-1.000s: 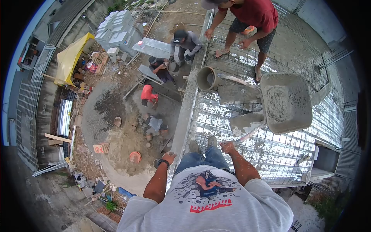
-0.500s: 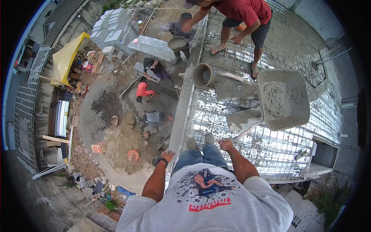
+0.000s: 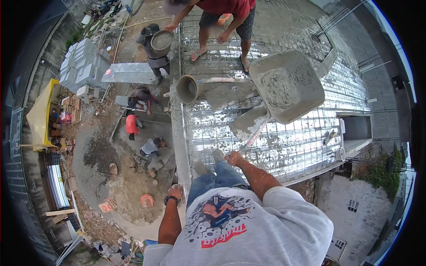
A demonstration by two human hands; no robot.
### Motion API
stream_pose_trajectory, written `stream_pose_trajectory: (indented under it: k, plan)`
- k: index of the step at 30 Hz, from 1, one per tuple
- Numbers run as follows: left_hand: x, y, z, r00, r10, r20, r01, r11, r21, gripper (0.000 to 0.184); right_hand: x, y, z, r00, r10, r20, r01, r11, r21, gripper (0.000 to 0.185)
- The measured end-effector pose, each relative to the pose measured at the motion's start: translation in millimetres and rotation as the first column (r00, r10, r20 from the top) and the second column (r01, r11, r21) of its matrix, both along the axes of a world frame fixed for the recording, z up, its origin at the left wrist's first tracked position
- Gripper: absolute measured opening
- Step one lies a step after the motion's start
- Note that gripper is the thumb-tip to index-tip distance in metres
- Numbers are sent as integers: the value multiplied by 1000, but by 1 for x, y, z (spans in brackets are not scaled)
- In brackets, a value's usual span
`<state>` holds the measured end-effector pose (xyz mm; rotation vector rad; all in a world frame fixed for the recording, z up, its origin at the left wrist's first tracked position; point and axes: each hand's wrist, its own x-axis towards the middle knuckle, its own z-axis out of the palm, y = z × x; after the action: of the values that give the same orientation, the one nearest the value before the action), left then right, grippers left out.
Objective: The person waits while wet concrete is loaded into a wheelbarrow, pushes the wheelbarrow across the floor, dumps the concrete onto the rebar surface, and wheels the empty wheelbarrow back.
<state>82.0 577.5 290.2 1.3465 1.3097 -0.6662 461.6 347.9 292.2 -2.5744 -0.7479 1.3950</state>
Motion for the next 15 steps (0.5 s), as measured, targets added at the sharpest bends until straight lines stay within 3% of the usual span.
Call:
stream_pose_trajectory:
  k: [2,4,6,8,9,11,14,15]
  plan:
    - [-1,3,-2,998,-46,-53,45,999,-17,47,3,7,16,998,-22,-54,19,998,-56,54]
    - [-3,7,4,978,-190,87,189,982,16,47,5,10,30,997,-23,-80,18,997,-68,54]
    - [4,15,13,962,-255,97,250,966,64,48,4,9,31,997,-12,-72,9,999,-46,54]
    - [16,18,21,969,-246,-22,247,963,105,48,2,1,33,988,-111,-104,116,992,44,58]
    - [23,20,27,942,-312,-127,328,936,131,48,0,-5,33,980,-155,-126,167,982,87,60]
    - [43,26,39,847,-412,-336,482,862,157,47,-3,-14,36,968,-227,-108,229,973,8,60]
    - [84,42,82,948,-243,-205,267,959,98,49,3,-31,29,978,-189,-87,189,982,-11,54]
    - [94,42,85,949,-243,-199,269,956,114,49,8,-36,25,984,-155,-83,156,988,0,51]
